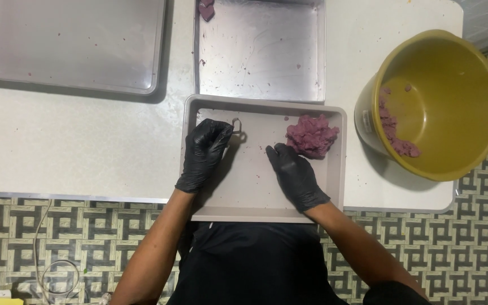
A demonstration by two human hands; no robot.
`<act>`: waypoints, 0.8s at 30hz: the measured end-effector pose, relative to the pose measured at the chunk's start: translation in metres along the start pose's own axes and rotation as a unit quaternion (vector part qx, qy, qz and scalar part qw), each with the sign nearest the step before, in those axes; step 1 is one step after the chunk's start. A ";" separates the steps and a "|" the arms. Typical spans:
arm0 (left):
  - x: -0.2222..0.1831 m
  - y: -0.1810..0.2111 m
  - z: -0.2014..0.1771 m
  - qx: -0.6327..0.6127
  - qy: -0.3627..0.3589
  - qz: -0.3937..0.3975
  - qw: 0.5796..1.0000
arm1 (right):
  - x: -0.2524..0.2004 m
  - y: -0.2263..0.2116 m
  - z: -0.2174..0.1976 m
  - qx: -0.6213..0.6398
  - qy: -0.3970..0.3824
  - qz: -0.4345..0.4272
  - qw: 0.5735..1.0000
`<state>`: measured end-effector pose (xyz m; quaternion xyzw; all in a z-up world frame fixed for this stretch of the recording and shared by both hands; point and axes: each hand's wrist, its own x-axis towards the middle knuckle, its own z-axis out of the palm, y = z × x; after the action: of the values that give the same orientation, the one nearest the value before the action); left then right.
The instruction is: Molding small portions of a purple food paste using a circular metal mold on a tray.
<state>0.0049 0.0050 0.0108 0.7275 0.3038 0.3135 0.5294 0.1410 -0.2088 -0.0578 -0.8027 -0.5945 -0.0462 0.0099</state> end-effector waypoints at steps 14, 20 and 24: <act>0.000 -0.006 0.000 0.005 -0.012 0.022 1.000 | 0.012 -0.024 -0.067 0.255 -0.118 0.134 0.950; 0.000 -0.008 0.002 0.011 -0.006 0.051 0.999 | 0.010 -0.015 -0.059 0.271 -0.058 0.130 0.952; -0.001 -0.014 0.002 0.014 -0.011 0.065 0.998 | 0.012 -0.040 -0.076 0.267 -0.106 0.077 0.955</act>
<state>0.0044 0.0060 -0.0030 0.7565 0.2544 0.3345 0.5010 0.1015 -0.1908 0.0173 -0.8142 -0.5193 0.2006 0.1648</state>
